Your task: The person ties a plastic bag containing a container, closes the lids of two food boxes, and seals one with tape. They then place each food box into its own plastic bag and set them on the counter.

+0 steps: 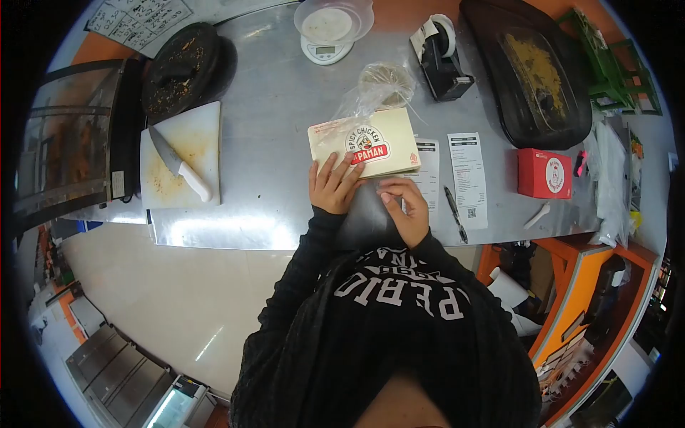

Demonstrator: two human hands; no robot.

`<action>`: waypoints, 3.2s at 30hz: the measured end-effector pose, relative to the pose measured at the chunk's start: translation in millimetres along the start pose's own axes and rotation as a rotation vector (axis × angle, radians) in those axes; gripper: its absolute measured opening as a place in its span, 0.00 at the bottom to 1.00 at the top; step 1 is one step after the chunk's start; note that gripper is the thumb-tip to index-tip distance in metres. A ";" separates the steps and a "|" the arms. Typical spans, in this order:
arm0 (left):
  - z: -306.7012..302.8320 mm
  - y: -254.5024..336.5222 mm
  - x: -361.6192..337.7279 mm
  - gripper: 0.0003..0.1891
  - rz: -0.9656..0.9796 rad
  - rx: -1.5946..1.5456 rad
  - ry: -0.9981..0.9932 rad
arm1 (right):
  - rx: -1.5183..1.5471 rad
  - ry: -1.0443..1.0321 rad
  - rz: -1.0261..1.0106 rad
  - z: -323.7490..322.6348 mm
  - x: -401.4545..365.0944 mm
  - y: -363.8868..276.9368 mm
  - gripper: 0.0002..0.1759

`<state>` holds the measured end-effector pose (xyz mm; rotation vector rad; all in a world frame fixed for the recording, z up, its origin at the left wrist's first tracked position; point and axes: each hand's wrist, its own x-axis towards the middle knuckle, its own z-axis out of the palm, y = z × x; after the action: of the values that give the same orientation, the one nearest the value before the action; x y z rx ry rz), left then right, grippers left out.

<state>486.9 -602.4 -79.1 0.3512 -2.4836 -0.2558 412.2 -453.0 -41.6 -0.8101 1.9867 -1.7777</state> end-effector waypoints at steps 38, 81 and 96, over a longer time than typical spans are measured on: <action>10.3 15.3 20.9 0.11 0.105 -0.031 -0.091 | -0.663 -0.198 0.183 -4.4 21.8 31.0 0.12; 23.4 34.7 68.7 0.35 0.313 0.030 -0.440 | -0.309 -0.218 -0.293 -55.9 44.6 64.1 0.20; 49.5 189.7 84.8 0.11 0.093 -0.136 -0.374 | -0.651 0.642 0.144 -449.6 -35.3 -8.9 0.16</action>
<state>355.2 -444.0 -22.4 0.1393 -2.8189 -0.4880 168.0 -80.6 30.1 -0.2309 3.0333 -1.4096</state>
